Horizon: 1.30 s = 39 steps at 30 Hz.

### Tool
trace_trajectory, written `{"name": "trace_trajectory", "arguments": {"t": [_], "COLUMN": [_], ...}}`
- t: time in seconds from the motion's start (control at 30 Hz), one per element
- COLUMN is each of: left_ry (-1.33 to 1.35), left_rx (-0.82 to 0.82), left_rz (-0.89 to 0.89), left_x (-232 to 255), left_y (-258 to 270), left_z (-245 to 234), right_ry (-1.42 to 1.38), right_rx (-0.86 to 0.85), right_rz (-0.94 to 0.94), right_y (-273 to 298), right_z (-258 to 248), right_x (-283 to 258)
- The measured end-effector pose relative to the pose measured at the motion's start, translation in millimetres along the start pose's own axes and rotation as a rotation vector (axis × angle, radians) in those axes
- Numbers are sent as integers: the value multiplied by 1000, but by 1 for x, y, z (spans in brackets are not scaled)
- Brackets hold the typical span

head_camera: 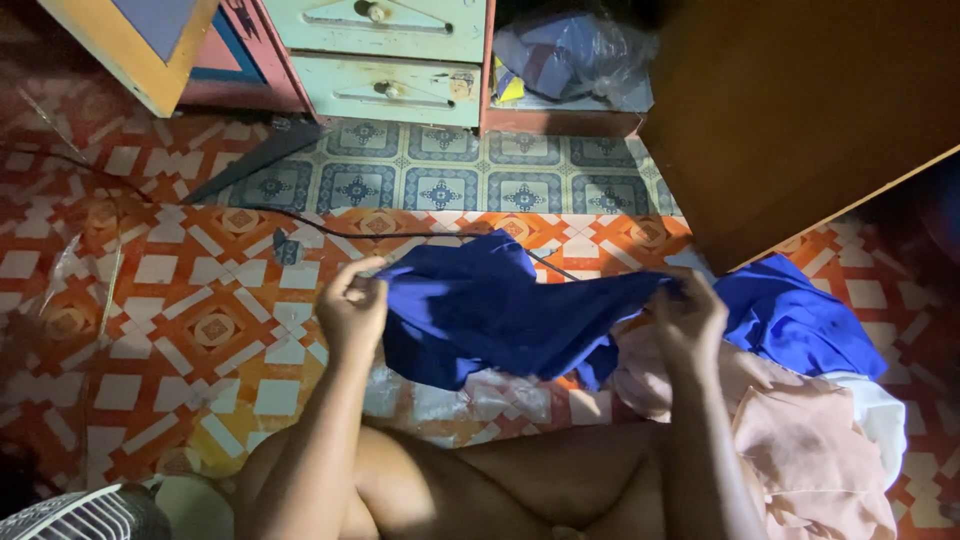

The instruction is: Folding a blue garment and placing it inside a wardrobe.

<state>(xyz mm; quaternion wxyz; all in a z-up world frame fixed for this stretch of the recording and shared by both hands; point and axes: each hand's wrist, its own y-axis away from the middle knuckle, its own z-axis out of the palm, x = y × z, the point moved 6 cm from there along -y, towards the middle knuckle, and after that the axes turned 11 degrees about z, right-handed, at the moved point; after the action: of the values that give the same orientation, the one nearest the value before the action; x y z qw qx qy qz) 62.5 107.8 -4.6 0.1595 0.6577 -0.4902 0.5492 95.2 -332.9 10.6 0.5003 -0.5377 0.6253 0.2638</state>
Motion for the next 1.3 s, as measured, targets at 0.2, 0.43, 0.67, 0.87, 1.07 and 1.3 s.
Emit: {"name": "trace_trajectory", "arguments": {"t": [0.2,0.43,0.67,0.87,1.07,1.3], "left_ry": [-234,-451,-816,-672,-425,-632], "left_rx": [139,-28,-416,-245,-160,-314], "left_rz": [-43,-141,-243,-202,-179,-159], "left_x": [-30,-83,-91,-50,-37,-56], "left_y": [-16,-7,2,6,2,-2], "left_z": [-36,-64,-76,-64,-69,-68], "right_ry": [-227,-331,132,3,-145,41], "right_rx": [177,111,-307,-279,-309,-410], "right_rz": [65,89,20,155,169,230], "right_y": [-25,-10,-2,12,3,0], "right_z": [-63,-71,-69,-67,-79,-79], "right_x": [85,51,71,34,51,76]}}
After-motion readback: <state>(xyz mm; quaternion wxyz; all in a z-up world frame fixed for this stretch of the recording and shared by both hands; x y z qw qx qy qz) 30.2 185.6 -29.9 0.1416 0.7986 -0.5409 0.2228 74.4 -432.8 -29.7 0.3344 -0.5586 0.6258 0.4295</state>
